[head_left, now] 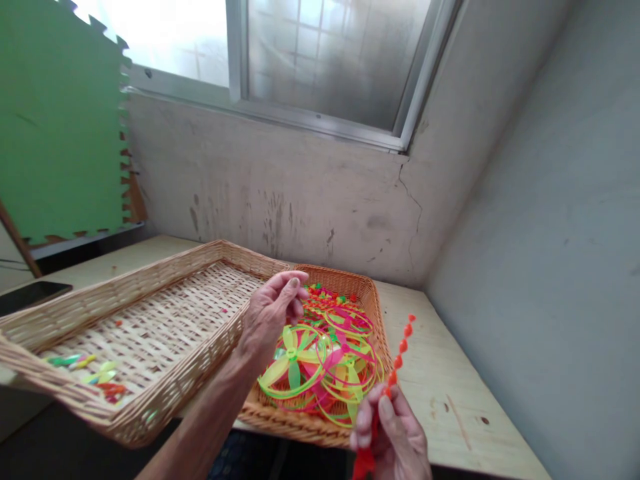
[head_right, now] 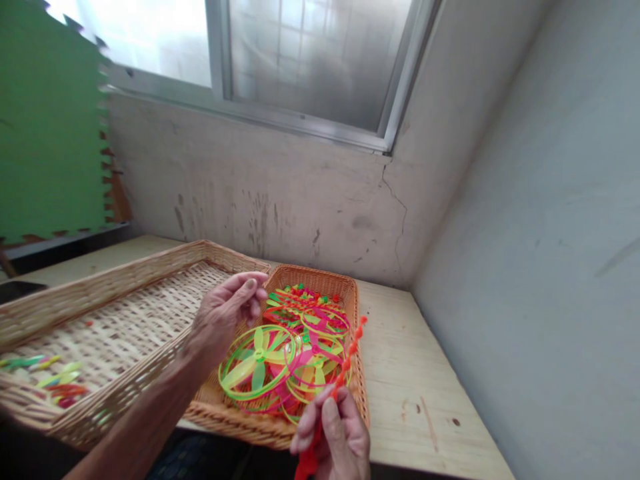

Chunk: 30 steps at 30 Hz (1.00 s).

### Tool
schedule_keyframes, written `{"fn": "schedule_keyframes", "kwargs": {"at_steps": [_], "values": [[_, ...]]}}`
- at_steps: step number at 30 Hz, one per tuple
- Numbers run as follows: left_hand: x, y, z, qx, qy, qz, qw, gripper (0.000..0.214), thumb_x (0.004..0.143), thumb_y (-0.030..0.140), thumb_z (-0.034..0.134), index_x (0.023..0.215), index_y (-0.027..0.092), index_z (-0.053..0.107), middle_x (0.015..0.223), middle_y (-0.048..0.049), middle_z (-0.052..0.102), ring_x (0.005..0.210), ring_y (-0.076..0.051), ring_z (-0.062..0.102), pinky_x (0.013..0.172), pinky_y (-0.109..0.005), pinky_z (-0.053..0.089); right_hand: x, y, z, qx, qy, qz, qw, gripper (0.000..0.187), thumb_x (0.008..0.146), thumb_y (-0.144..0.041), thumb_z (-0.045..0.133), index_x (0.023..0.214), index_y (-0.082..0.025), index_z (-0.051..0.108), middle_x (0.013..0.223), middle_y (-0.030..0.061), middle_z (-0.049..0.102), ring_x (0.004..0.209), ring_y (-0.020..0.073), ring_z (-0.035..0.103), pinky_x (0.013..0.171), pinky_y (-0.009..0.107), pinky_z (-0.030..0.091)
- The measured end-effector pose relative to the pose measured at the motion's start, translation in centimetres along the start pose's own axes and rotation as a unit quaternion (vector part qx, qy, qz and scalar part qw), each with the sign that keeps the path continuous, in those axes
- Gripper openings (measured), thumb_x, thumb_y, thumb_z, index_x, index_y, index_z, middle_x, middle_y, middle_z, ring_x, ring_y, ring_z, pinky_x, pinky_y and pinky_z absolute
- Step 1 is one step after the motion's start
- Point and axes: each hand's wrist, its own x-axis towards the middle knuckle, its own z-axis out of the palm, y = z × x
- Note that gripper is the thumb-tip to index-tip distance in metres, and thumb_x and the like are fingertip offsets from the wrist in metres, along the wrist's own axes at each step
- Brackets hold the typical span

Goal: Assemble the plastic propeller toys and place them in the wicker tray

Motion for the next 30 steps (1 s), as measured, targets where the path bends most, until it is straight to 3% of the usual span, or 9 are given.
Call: {"fn": "schedule_keyframes", "kwargs": {"at_steps": [4, 7, 11, 15, 20, 24, 28, 30], "values": [[-0.1, 0.3, 1.4, 0.033, -0.081, -0.018, 0.996, 0.027, 0.078, 0.037, 0.06, 0.091, 0.013, 0.062, 0.068, -0.0006, 0.059, 0.049, -0.007, 0.048, 0.045, -0.018, 0.037, 2.0, -1.1, -0.1, 0.034, -0.025, -0.046, 0.998, 0.017, 0.069, -0.033, 0.074, 0.07, -0.02, 0.063, 0.064, -0.0053, 0.062, 0.059, 0.0057, 0.058, 0.075, 0.025, 0.052], [-1.8, 0.0, 2.1, 0.116, -0.188, -0.051, 0.974, 0.026, 0.081, 0.036, 0.055, 0.082, 0.011, 0.063, 0.067, -0.0022, 0.059, 0.055, -0.01, 0.05, 0.05, -0.02, 0.038, 2.9, -1.4, 0.2, 0.081, 0.017, -0.043, 0.996, 0.015, 0.065, -0.031, 0.077, 0.071, -0.02, 0.067, 0.072, -0.0035, 0.066, 0.068, 0.0082, 0.062, 0.081, 0.028, 0.052], [-4.9, -1.1, 2.8, 0.216, -0.323, -0.051, 0.92, 0.019, 0.08, 0.031, 0.056, 0.078, 0.013, 0.062, 0.068, -0.0009, 0.058, 0.064, -0.012, 0.049, 0.058, -0.021, 0.037, 2.9, -0.9, 0.8, 0.115, 0.043, -0.048, 0.991, 0.017, 0.059, -0.031, 0.08, 0.07, -0.02, 0.071, 0.084, 0.0007, 0.069, 0.084, 0.0135, 0.064, 0.079, 0.027, 0.052], [-7.2, -1.6, 2.9, 0.283, -0.344, -0.025, 0.895, 0.011, 0.078, 0.024, 0.056, 0.073, 0.014, 0.059, 0.073, 0.0009, 0.056, 0.071, -0.012, 0.048, 0.065, -0.02, 0.035, 2.1, 0.0, 0.7, 0.082, 0.072, -0.035, 0.993, 0.022, 0.059, -0.036, 0.08, 0.071, -0.019, 0.071, 0.083, 0.0021, 0.069, 0.079, 0.0141, 0.065, 0.072, 0.025, 0.053], [-7.9, -1.5, 2.8, 0.308, -0.369, -0.102, 0.871, 0.013, 0.076, 0.024, 0.054, 0.069, 0.015, 0.056, 0.064, 0.0035, 0.05, 0.06, -0.009, 0.043, 0.053, -0.019, 0.029, 0.9, 0.8, 0.4, 0.07, 0.099, -0.06, 0.991, 0.022, 0.058, -0.037, 0.08, 0.069, -0.021, 0.069, 0.08, -0.0016, 0.068, 0.077, 0.0135, 0.066, 0.071, 0.024, 0.054], [-8.3, -1.3, 3.1, 0.283, -0.43, -0.143, 0.845, 0.014, 0.075, 0.02, 0.049, 0.062, 0.015, 0.052, 0.057, 0.0039, 0.047, 0.053, -0.008, 0.04, 0.048, -0.018, 0.028, 0.4, 1.1, 0.6, 0.081, 0.107, -0.044, 0.99, 0.026, 0.059, -0.039, 0.08, 0.062, -0.02, 0.064, 0.067, -0.0045, 0.064, 0.065, 0.0101, 0.064, 0.065, 0.021, 0.052], [-7.8, -0.7, 2.6, 0.343, -0.48, -0.11, 0.8, 0.015, 0.074, 0.024, 0.056, 0.061, 0.016, 0.058, 0.053, 0.0046, 0.044, 0.051, -0.008, 0.039, 0.047, -0.018, 0.025, 0.4, 0.9, 0.0, 0.068, 0.1, -0.045, 0.992, 0.032, 0.067, -0.045, 0.073, 0.061, -0.02, 0.055, 0.047, -0.0088, 0.053, 0.044, 0.0044, 0.054, 0.064, 0.021, 0.052], [-6.2, -0.2, 1.9, 0.389, -0.46, -0.064, 0.796, 0.02, 0.078, 0.033, 0.056, 0.068, 0.017, 0.063, 0.055, 0.0037, 0.048, 0.052, -0.009, 0.042, 0.048, -0.019, 0.026, 0.5, 0.8, -0.3, 0.026, 0.123, -0.061, 0.99, 0.032, 0.069, -0.048, 0.07, 0.065, -0.02, 0.054, 0.04, -0.0103, 0.049, 0.039, 0.0037, 0.051, 0.055, 0.016, 0.049]]}}
